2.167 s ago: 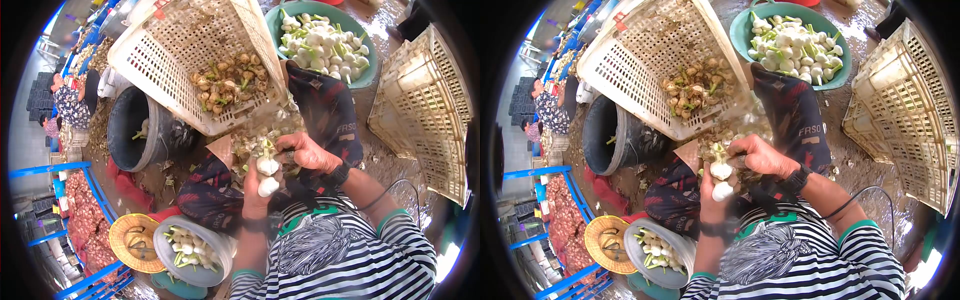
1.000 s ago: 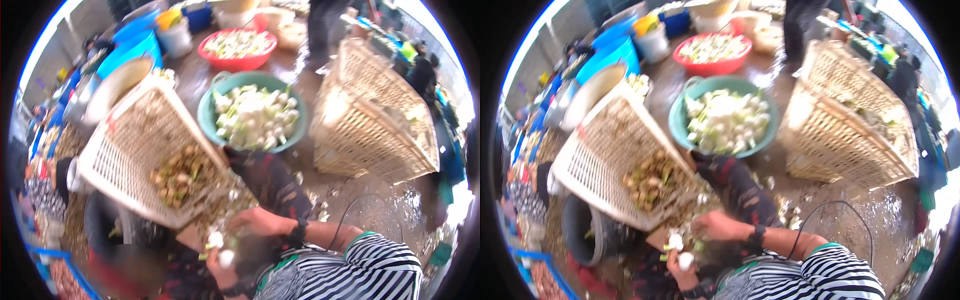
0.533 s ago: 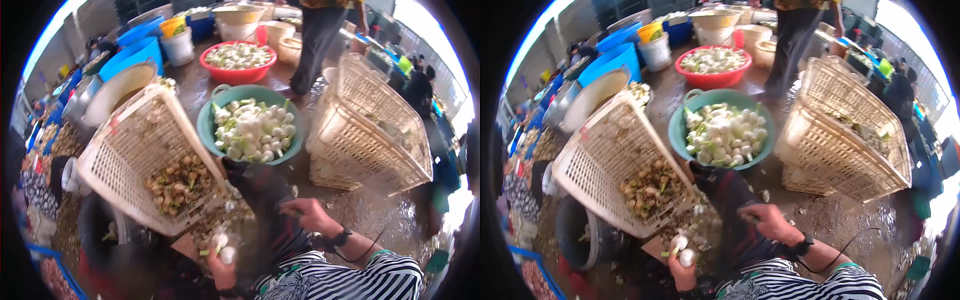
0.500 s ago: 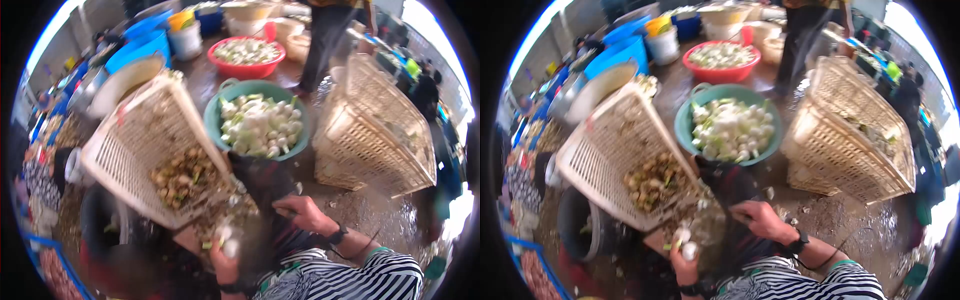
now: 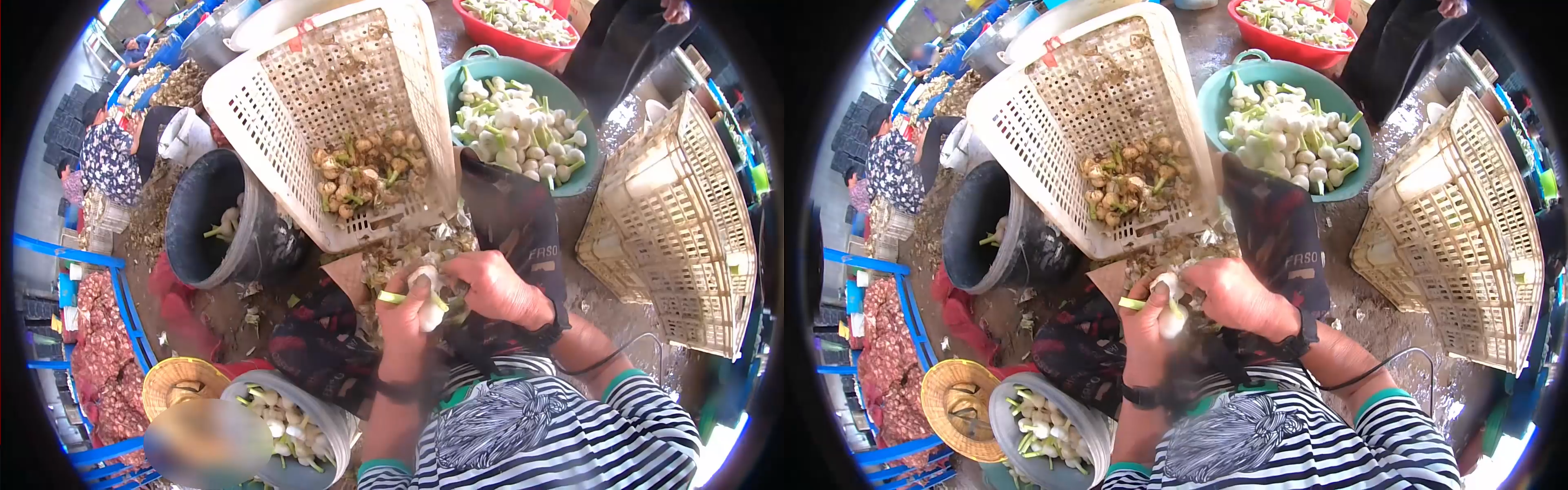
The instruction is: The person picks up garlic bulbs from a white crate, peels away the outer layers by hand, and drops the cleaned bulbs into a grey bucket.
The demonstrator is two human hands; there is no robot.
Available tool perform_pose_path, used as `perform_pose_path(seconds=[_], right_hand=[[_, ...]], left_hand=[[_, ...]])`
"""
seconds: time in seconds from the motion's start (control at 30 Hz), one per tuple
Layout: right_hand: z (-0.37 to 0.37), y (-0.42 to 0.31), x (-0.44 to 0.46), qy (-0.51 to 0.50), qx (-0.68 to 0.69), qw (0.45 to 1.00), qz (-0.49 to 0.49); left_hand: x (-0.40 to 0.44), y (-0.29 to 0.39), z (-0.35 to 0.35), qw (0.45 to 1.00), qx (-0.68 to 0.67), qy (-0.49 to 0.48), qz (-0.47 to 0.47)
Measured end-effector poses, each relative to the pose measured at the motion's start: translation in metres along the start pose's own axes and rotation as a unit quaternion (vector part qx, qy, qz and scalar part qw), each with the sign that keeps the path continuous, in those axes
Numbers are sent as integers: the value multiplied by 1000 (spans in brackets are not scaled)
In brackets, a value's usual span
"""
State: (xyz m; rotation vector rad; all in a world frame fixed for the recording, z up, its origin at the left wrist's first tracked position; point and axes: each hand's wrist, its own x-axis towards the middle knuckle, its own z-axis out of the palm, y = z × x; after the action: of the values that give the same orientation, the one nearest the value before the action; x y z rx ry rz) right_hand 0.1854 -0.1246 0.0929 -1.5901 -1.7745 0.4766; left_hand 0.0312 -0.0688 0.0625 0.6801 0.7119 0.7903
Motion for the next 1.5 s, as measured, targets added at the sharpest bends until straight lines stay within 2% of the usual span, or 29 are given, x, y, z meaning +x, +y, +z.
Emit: perform_pose_path(seconds=[0.13,0.23,0.37,0.47,0.5,0.6,0.63,0.67,0.7,0.77,0.8,0.83,0.9,0.93,0.97,1.07,1.1,1.13,1.17,1.2,1.23,1.27,1.3,1.33,1.37,1.4,1.43,1.47,1.5], right_hand=[[3,-6,0,6,-53,998,-15],[3,-7,-2,-18,-87,994,-57],[6,1,-1,-21,-86,990,-113],[1,9,8,-49,-95,987,-122],[4,13,14,4,-68,987,-146],[19,29,27,44,-153,985,-68],[26,45,33,82,-139,987,-24],[26,49,42,122,-126,984,20],[24,47,43,134,-16,980,148],[38,54,25,-52,-155,983,78],[45,57,15,-143,-223,963,40],[41,48,13,-153,-153,973,84],[30,52,13,-53,-22,996,65],[25,51,12,-1,46,997,60],[20,46,13,24,150,985,87],[12,33,12,26,413,908,59],[17,43,9,1,417,906,68],[16,39,8,-14,401,907,125],[16,31,8,-31,386,904,179],[17,26,9,-47,370,898,232],[20,34,5,-107,67,976,179],[23,39,2,-83,54,981,170],[26,42,-2,-58,39,985,160],[24,38,1,-35,24,988,152],[19,31,4,-36,125,978,161],[18,26,7,-36,158,977,137],[17,22,10,-35,190,975,112],[17,20,13,-34,221,971,84],[23,23,14,-69,315,943,84]], left_hand=[[-5,3,-4,1000,-2,-8,-28],[-11,16,-10,995,7,-10,-99],[-8,27,-25,976,64,-127,-168],[-11,37,-16,966,125,-184,-134],[-8,36,-18,956,167,-213,-110],[-8,40,-14,946,218,-218,-96],[-6,37,-20,940,251,-211,-91],[-9,40,-15,953,218,-194,-79],[-8,39,-16,960,214,-177,-42],[-6,34,-18,975,168,-139,37],[-4,32,-23,979,166,-110,35],[-1,31,-26,983,163,-79,33],[4,20,-36,992,119,-14,24],[8,15,-36,999,5,40,-30],[12,12,-40,996,-50,47,-64],[27,-5,-42,971,-198,33,-133],[28,-11,-41,958,-244,25,-149],[24,-12,-37,996,-73,5,-57],[15,-9,-31,994,103,-14,38],[17,-12,-35,998,62,-7,27],[19,-15,-39,1000,19,2,17],[22,-19,-43,1000,-23,11,7],[28,-19,-48,976,-204,24,-75],[31,-19,-50,912,-377,35,-155],[30,-21,-50,967,-237,21,-95],[25,-24,-49,995,-90,5,-32],[23,-22,-46,998,52,-16,23],[19,-16,-39,978,190,-22,81],[13,-8,-31,940,315,-28,127]])
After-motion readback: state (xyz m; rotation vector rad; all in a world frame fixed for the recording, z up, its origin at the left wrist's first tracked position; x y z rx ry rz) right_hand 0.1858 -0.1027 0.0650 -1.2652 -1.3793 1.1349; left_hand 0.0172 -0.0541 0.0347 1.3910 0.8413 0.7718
